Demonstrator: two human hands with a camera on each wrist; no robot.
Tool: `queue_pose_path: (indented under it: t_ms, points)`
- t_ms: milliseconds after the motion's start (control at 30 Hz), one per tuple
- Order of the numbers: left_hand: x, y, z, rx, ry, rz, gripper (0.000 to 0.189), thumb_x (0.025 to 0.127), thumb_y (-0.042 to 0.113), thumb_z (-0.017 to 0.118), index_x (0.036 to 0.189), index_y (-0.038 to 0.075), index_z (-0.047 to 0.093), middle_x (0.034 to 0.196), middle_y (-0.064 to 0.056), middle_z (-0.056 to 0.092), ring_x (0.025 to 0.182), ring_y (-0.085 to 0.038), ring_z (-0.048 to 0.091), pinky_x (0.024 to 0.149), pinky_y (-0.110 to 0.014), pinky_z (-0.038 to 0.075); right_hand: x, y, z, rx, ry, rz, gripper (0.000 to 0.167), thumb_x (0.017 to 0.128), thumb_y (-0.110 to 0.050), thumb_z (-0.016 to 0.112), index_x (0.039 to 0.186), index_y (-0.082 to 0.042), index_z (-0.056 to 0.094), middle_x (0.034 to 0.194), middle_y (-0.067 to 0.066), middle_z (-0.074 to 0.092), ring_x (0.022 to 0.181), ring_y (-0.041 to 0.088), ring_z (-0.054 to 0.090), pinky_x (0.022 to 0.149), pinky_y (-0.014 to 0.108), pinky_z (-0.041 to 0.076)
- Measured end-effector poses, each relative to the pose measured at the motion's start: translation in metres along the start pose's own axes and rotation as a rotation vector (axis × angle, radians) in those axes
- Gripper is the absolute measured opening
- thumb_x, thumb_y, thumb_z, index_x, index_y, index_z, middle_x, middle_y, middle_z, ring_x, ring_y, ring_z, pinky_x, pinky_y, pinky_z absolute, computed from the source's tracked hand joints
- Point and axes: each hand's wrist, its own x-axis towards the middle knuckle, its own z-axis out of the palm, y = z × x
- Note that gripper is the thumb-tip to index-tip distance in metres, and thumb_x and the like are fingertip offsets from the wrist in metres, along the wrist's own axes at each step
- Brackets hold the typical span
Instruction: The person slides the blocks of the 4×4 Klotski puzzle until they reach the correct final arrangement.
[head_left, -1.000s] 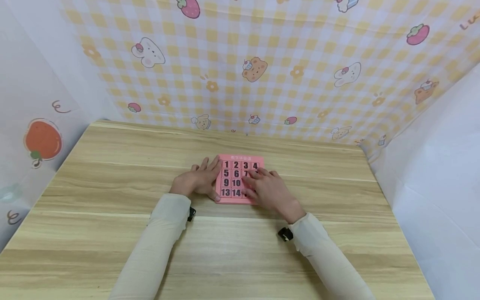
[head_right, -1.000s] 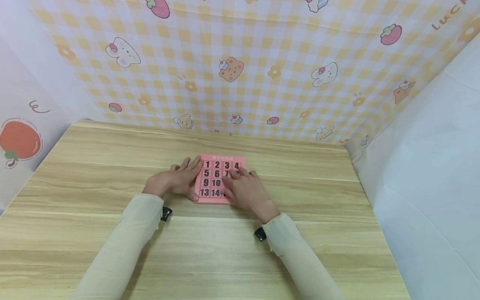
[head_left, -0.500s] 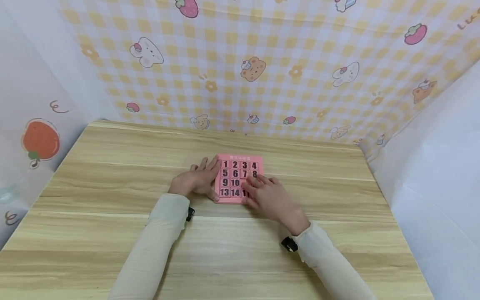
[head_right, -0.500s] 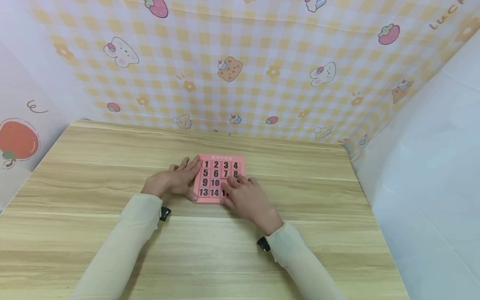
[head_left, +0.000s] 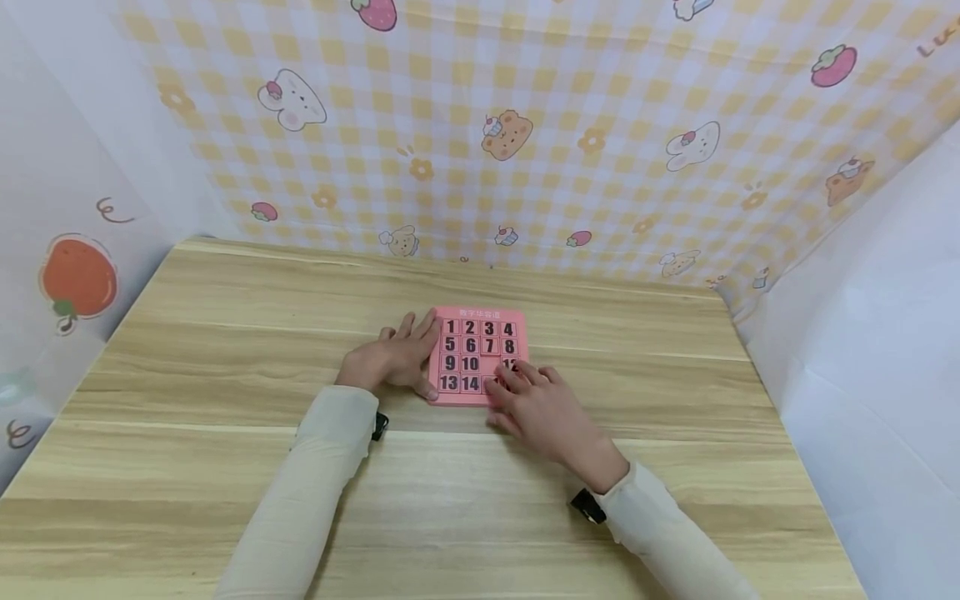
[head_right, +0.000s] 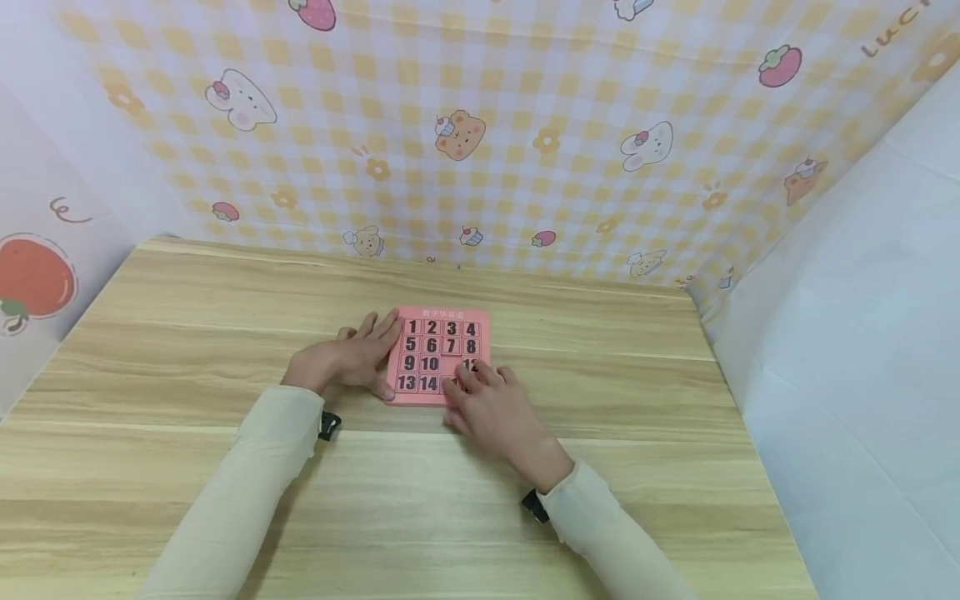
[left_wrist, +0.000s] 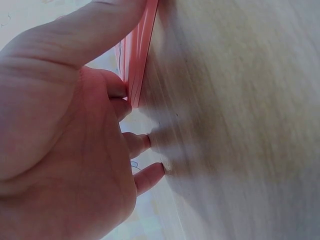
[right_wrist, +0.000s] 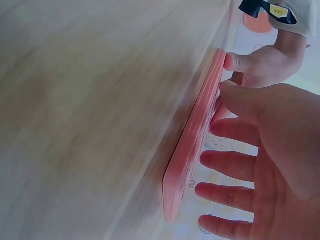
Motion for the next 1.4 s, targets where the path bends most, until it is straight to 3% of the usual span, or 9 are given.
queue_pose_path:
  t_ms: [500, 1400]
  points:
    - [0.0005, -0.0007, 0.0003, -0.007, 0.011, 0.006, 0.123, 0.078, 0.039, 0.081, 0.158, 0.006, -0.006, 0.164, -0.009, -0.021, 0.149, -0.038, -0.02, 0.121, -0.058, -0.004, -0.0079, -0.0063, 0.0022, -0.043, 0.035, -0.021, 0.05, 0.097, -0.051, 0.055, 0.138, -0.024, 0.06, 0.143, 0.006, 0.058, 0.13, 0.034, 0.054, 0.1, 0.05, 0.049]
    - [0.0004, -0.0007, 0.0005, -0.015, 0.006, -0.002, 0.123, 0.078, 0.038, 0.081, 0.158, 0.007, -0.006, 0.164, -0.007, -0.021, 0.15, -0.037, -0.02, 0.122, -0.057, -0.004, -0.0013, -0.0035, 0.0004, -0.018, 0.008, 0.006, 0.052, 0.098, -0.05, 0.053, 0.142, -0.022, 0.056, 0.146, 0.008, 0.054, 0.132, 0.037, 0.052, 0.103, 0.054, 0.047]
